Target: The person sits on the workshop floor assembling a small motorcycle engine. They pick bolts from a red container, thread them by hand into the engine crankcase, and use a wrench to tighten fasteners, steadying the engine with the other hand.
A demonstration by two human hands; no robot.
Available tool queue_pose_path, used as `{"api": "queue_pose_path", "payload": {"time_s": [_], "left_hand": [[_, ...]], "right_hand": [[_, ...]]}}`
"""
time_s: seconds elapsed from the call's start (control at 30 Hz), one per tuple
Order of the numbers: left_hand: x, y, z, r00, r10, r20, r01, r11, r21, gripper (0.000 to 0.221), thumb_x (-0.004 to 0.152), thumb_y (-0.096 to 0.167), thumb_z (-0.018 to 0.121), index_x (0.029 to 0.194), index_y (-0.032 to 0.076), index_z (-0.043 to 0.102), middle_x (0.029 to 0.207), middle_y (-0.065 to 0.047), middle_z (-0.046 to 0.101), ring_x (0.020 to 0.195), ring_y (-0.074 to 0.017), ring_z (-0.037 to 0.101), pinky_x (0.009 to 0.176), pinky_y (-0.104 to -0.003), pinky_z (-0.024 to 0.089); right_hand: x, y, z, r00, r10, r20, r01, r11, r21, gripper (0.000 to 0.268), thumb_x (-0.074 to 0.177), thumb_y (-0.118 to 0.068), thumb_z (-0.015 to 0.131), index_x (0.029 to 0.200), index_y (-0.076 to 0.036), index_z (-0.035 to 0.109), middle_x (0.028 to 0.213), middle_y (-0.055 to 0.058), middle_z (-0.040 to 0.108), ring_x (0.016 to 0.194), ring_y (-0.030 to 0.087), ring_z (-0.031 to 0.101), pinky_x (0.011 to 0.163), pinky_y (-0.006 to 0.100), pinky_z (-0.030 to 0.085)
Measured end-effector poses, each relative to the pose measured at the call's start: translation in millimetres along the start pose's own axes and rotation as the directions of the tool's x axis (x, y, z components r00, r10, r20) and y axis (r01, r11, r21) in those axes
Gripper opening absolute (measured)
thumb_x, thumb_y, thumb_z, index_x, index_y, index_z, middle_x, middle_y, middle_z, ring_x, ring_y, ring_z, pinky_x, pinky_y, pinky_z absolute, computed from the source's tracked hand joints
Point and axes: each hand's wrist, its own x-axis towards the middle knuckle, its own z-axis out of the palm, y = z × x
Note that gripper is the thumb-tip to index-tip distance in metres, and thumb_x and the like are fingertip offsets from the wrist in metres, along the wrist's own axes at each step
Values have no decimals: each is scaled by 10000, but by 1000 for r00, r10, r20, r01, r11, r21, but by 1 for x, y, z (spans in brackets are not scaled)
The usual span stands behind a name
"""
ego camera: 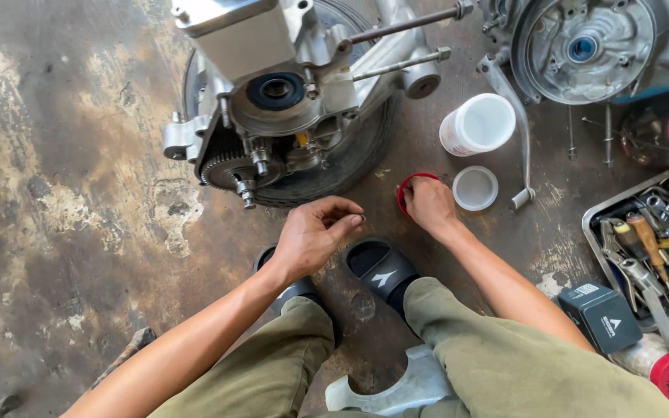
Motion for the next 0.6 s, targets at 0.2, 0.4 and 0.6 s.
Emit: {"api": "queue_pose_path", "payload": {"time_s": [0.2,0.4,0.6], "left_hand": [[-6,27,-20,992,64,109,-86,974,212,143,895,188,773,1030,162,814,886,-96,813,910,-266,790,758,-380,620],[-31,86,-39,963,222,150,-254,933,254,149,867,165,775,1010,201,793,851,-29,808,880,-200,790,776,-336,619],[-64,121,-54,953,290,86,-298,949,103,201,882,138,785,1080,167,768,904,-48,824,919,-176,789,817,-330,627]], "right_hand": [[-28,-88,-140,961,-31,274,-228,467,854,109,860,-70,723,900,31,732,543,97,597,438,123,569,410,218,425],[-37,-136,-209,956,-211,206,-116,372,921,140,854,-42,752,903,84,718,474,124,549,346,115,523,355,221,421],[-46,-186,-282,922,-291,255,-33,599,800,91,839,-24,765,870,61,755,547,130,621,451,141,611,423,273,512]]}}
